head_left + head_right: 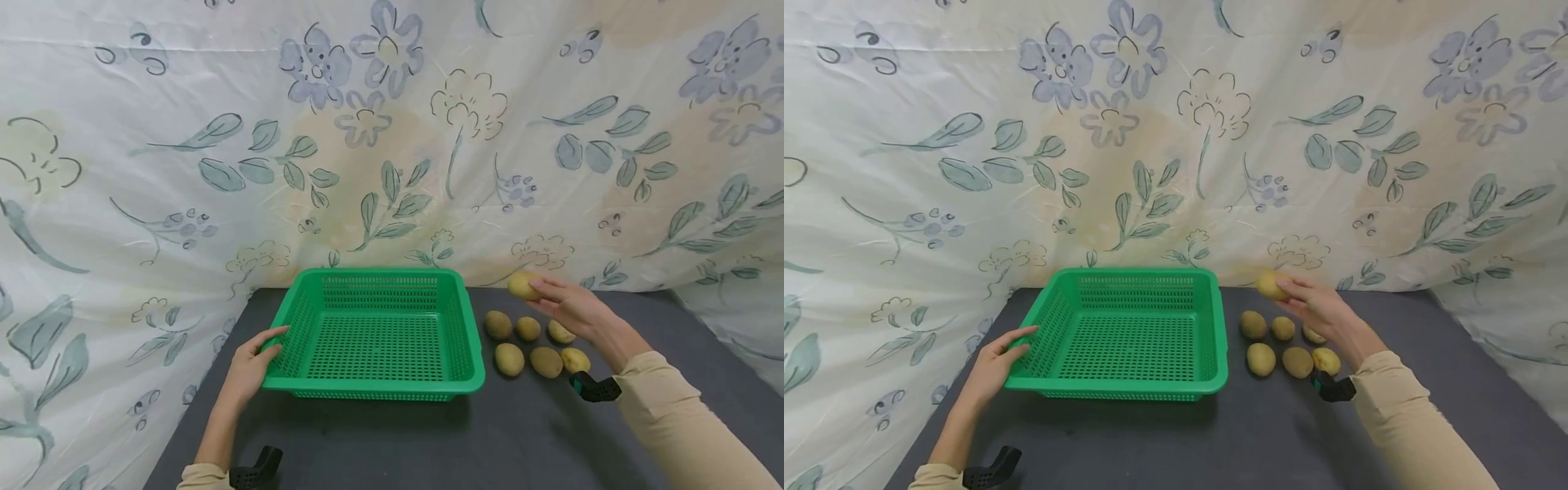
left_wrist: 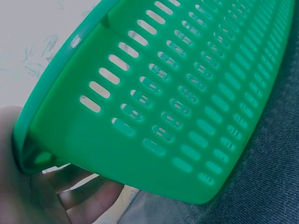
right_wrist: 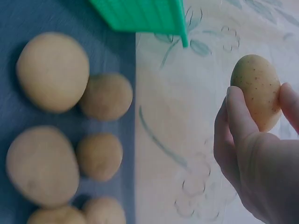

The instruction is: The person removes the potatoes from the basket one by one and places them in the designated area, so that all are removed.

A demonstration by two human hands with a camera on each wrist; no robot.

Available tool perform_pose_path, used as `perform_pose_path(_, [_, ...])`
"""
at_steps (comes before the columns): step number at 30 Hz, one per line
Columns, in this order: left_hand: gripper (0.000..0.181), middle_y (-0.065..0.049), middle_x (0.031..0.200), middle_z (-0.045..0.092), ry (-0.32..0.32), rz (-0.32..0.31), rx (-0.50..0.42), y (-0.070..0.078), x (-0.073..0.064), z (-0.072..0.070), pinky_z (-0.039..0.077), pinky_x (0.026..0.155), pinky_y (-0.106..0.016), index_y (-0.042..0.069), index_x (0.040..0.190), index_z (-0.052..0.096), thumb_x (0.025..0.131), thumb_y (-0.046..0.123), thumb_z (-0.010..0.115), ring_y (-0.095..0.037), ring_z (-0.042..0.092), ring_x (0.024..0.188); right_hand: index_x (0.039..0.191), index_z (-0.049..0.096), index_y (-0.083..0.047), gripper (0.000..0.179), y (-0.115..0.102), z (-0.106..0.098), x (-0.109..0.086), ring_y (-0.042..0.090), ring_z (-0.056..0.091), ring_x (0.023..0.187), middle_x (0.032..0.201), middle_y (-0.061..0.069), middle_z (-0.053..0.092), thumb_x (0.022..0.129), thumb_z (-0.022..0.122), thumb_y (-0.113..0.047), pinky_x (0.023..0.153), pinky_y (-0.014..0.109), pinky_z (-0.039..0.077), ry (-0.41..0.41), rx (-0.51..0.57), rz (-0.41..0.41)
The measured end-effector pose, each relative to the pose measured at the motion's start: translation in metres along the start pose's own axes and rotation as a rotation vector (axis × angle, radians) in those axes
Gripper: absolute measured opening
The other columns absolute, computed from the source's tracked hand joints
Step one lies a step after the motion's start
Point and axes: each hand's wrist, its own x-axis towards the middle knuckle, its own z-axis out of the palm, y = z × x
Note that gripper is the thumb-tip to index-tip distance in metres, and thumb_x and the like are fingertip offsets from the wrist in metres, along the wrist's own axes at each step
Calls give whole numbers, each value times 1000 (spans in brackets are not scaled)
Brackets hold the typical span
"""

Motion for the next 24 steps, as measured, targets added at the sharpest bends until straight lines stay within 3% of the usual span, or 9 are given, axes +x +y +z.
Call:
perform_pose_path(2, [39,-20,150,29,-1,-2,0,1,-1,-1,25,103,-61,10,142,47,103,17,44,-40,22,137,151,3,0,71,2,-7,-5,31,22,138,151,23,5,101,50,-19,105,30,34,19,-4,15])
perform_pose_path(4, [39,-20,150,29,-1,-4,-1,1,-2,-2,25,103,-61,10,142,46,103,17,44,-41,22,137,150,-6,2,77,6,-14,-10,30,24,138,152,22,1,101,50,-18,104,30,35,36,15,18])
perform_pose_path(5, [39,-20,150,29,1,-5,-1,1,-2,-2,24,103,-61,10,142,46,103,17,44,-41,21,137,150,-5,2,76,7,-18,-12,27,33,134,150,23,8,101,50,-17,103,29,37,42,27,15])
perform_pose_path(9, [39,-20,150,29,3,-3,-3,0,-3,-3,24,103,-61,9,141,46,103,17,44,-41,20,138,148,3,2,70,15,-35,-21,4,56,100,123,2,42,100,51,-14,97,27,43,50,78,3])
perform_pose_path(11, [39,-21,150,29,3,-1,0,0,-3,-3,24,103,-61,9,141,46,103,17,44,-41,20,138,146,7,2,65,20,-45,-26,4,58,98,114,-3,49,100,50,-11,95,27,44,53,99,1])
perform_pose_path(14, [40,-21,150,29,2,-2,-1,0,-2,-4,25,103,-61,9,142,46,103,18,44,-41,21,137,139,27,-1,46,29,-61,-36,6,59,96,106,-5,54,100,50,-8,93,28,46,74,137,6])
perform_pose_path(18, [40,-21,150,28,3,4,5,1,-2,-6,25,102,-62,9,142,46,103,18,44,-42,22,137,104,59,-12,11,44,-83,-48,11,62,90,99,-3,56,98,53,-6,88,29,49,139,231,39])
perform_pose_path(21, [40,-22,150,29,2,12,16,1,-2,-7,25,102,-62,8,142,45,103,17,44,-42,22,137,90,64,-16,19,56,-97,-55,13,63,86,94,0,58,97,52,-3,87,30,50,173,293,82])
perform_pose_path(24, [40,-22,149,29,3,11,27,1,-2,-7,25,103,-62,7,142,45,103,17,43,-42,22,137,93,60,-11,13,65,-108,-60,14,64,82,90,1,59,96,54,0,87,32,50,221,324,128])
